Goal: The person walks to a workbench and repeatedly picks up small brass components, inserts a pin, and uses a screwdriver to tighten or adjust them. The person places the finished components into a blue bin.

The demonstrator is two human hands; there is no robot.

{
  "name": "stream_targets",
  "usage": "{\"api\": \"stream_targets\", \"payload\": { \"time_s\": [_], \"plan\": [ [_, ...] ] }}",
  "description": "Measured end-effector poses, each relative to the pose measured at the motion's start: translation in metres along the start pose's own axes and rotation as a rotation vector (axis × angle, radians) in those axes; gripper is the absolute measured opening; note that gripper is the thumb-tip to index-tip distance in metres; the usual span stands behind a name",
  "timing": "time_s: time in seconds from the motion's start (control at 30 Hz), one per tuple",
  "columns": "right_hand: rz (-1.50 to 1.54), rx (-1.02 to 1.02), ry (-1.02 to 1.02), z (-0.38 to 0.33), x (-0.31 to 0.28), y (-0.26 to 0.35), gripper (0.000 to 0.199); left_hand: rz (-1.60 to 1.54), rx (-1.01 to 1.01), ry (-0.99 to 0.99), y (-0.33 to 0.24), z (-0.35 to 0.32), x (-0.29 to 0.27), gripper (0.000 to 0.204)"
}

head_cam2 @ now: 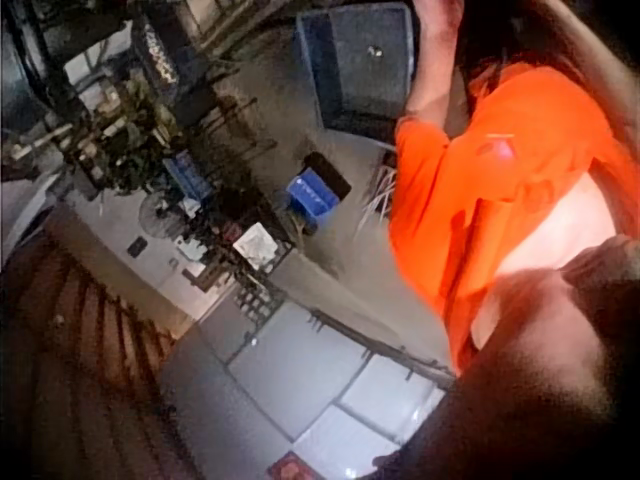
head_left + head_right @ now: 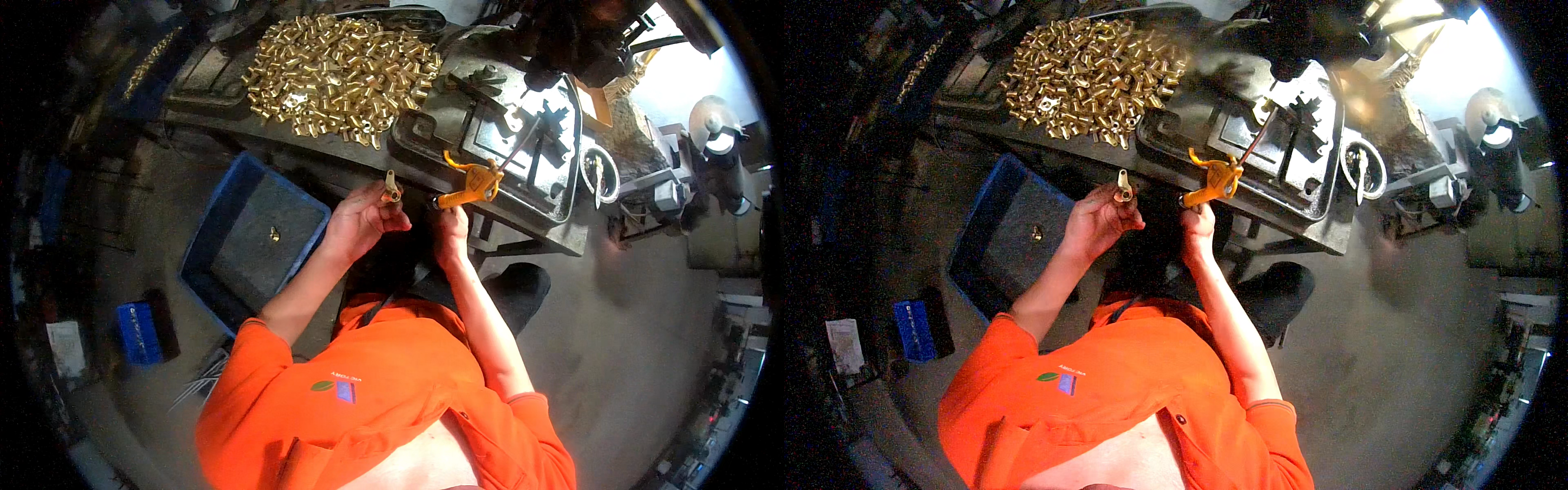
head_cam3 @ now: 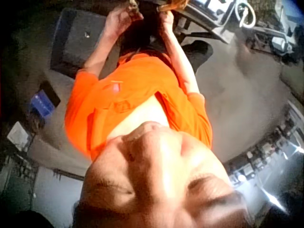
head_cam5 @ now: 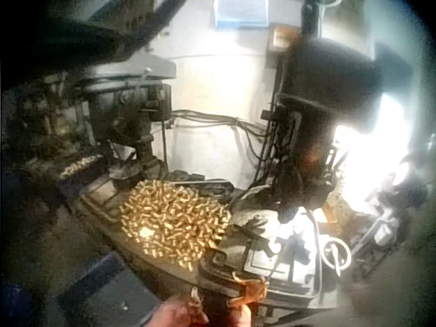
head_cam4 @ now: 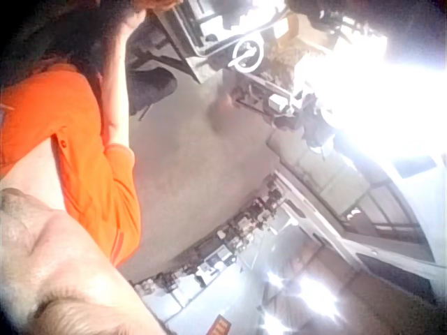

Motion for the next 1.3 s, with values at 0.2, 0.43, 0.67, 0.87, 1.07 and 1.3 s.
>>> {"api": "stream_targets", "payload": {
  "time_s": [0.2, 0.43, 0.67, 0.87, 1.07, 1.3],
  "plan": [
    [0.161, -0.202, -0.03, -0.021, 0.017, 0.066, 0.02, 0.02, 0.072, 0.006, -0.021, -0.001, -0.014, 0.025],
    [0.024, -0.342, -0.048, -0.061, 0.001, 0.134, 0.046, 0.14, 0.159, -0.027, -0.052, -0.009, -0.014, 0.035],
    [-0.013, -0.203, 0.33, -0.086, 0.053, 0.153, 0.052, 0.211, 0.195, -0.081, -0.065, -0.009, -0.018, 0.036],
    [-0.626, -0.554, 0.919, -0.124, 0.119, 0.191, 0.058, 0.243, 0.238, -0.098, -0.08, -0.006, -0.025, 0.037],
    [-0.775, -0.442, 0.632, -0.118, 0.106, 0.182, 0.057, 0.317, 0.266, -0.202, -0.092, -0.013, -0.032, 0.038],
    [-1.273, -0.322, 0.591, -0.093, 0.099, 0.141, 0.042, 0.414, 0.285, -0.26, -0.099, -0.012, -0.038, 0.036]
  ]
}}
Point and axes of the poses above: each hand's wrist, its own z-axis towards the middle knuckle, its own x-axis out of the palm, y = z × x, the point moved 7 cm from there along z, towards the middle knuckle
